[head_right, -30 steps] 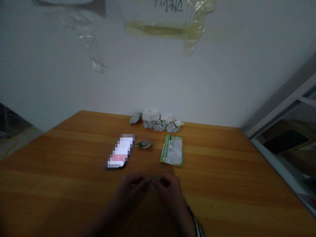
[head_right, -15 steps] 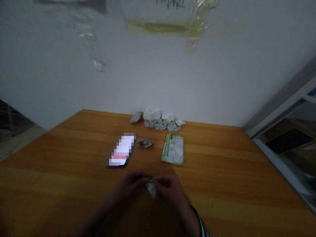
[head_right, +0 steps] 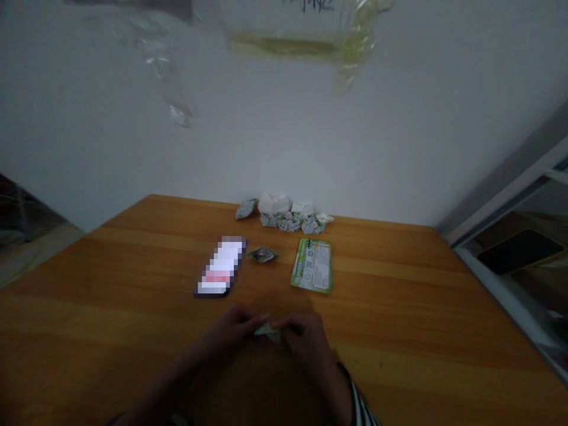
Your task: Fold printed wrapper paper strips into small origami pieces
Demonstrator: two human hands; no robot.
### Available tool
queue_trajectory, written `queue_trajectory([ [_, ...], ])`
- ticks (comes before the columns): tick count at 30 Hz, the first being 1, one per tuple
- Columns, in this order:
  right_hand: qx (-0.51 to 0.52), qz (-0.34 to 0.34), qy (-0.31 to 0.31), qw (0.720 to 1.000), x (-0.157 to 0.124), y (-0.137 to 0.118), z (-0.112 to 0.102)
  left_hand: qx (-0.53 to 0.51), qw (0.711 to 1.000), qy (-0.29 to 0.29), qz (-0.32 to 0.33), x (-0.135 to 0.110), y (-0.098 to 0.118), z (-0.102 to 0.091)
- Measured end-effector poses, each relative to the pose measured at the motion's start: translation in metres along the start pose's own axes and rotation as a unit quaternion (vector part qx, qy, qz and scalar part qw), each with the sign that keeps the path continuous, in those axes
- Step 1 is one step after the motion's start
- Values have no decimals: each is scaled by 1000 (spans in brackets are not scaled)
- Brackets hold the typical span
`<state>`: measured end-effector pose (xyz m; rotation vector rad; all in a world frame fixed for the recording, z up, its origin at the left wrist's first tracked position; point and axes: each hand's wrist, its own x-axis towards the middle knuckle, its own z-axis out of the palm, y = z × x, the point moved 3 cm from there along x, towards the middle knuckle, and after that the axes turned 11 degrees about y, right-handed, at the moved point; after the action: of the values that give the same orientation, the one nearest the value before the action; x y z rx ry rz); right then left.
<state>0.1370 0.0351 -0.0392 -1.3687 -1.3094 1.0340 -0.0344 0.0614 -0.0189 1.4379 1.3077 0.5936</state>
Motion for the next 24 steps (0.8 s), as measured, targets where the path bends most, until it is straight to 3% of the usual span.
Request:
queue_trajectory([
  [4, -52, -38, -9, 998, -2, -5, 0, 29, 999, 16, 2, 0, -3, -2],
  [9, -59, -62, -14, 996, 0, -8, 2, 93, 989, 75, 84, -3, 1, 2],
  [12, -22, -31, -12, 999, 2, -3, 3, 89, 981, 139, 106, -5, 2, 5],
  [15, 2, 12, 7, 1000, 4, 3, 3, 44, 980, 165, 100, -6, 2, 6],
  [24, 110, 115, 71, 985, 9, 8, 1, 74, 980, 80, 166, -8, 13, 7],
])
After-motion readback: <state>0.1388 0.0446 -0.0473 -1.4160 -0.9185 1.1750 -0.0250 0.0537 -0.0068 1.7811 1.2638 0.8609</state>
